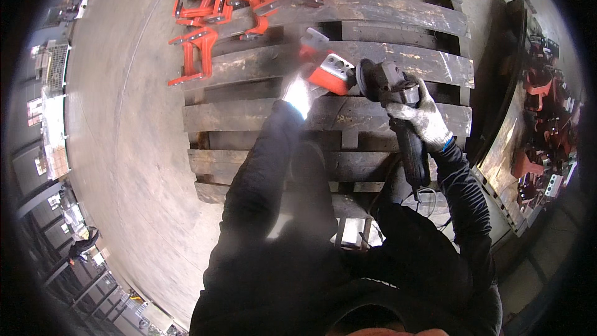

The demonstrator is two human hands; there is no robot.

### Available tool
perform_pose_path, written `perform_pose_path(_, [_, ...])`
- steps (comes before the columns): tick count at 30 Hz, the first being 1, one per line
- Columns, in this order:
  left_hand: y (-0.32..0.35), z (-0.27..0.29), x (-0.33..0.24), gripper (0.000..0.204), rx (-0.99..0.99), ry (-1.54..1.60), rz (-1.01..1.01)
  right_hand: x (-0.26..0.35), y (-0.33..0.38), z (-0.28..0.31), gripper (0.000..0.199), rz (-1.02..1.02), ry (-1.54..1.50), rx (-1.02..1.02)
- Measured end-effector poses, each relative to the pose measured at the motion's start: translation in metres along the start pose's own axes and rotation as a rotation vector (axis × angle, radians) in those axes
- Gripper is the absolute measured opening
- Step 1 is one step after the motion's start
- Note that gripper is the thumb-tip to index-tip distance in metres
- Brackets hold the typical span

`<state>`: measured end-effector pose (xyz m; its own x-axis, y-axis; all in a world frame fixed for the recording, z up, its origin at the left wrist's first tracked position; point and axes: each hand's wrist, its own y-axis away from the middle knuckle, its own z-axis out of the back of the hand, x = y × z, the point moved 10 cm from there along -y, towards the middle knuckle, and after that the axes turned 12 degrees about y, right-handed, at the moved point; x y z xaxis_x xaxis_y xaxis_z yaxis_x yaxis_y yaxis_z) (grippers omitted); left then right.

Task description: The person uses an angle grinder to smooth the edges of red metal parts placed on a wooden pallet. They repeatedly pick up each part, grind its edges, and place it back on the pallet.

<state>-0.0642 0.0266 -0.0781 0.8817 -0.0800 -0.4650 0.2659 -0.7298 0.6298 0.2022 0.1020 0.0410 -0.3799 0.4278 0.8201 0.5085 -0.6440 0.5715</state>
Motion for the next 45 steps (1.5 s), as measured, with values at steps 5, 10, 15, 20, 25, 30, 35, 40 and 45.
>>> perform_pose_path(5, [0.004,0.000,-0.002,0.043,-0.077,0.024,-0.010,0.002,0.003,0.015,0.083,0.039,0.164,-0.125])
perform_pose_path(10, [0.018,-0.020,0.010,0.049,-0.226,0.040,0.015,0.037,0.005,0.011,0.086,0.302,0.388,-0.268])
perform_pose_path(15, [0.014,-0.118,0.025,0.050,0.412,-0.636,-0.084,0.074,0.003,-0.006,0.090,0.432,0.506,-0.348])
perform_pose_path(20, [-0.046,0.000,0.074,0.059,0.272,0.418,0.195,0.096,-0.005,-0.026,0.090,0.558,0.520,-0.302])
perform_pose_path(25, [-0.048,0.017,0.071,0.069,0.024,0.189,0.084,0.088,-0.007,-0.026,0.087,0.490,0.501,-0.259])
perform_pose_path(30, [-0.037,0.019,0.059,0.071,-0.029,0.132,0.097,0.071,-0.011,-0.024,0.091,0.402,0.462,-0.235])
perform_pose_path(35, [0.005,-0.010,0.033,0.053,-0.115,0.124,0.103,0.055,-0.011,-0.019,0.092,0.327,0.498,-0.226])
perform_pose_path(40, [0.022,-0.013,0.016,0.040,-0.192,0.186,0.069,0.048,-0.006,-0.015,0.090,0.324,0.523,-0.248])
perform_pose_path(45, [0.013,-0.003,0.002,0.036,-0.131,0.226,0.059,0.031,-0.004,-0.002,0.091,0.230,0.520,-0.282])
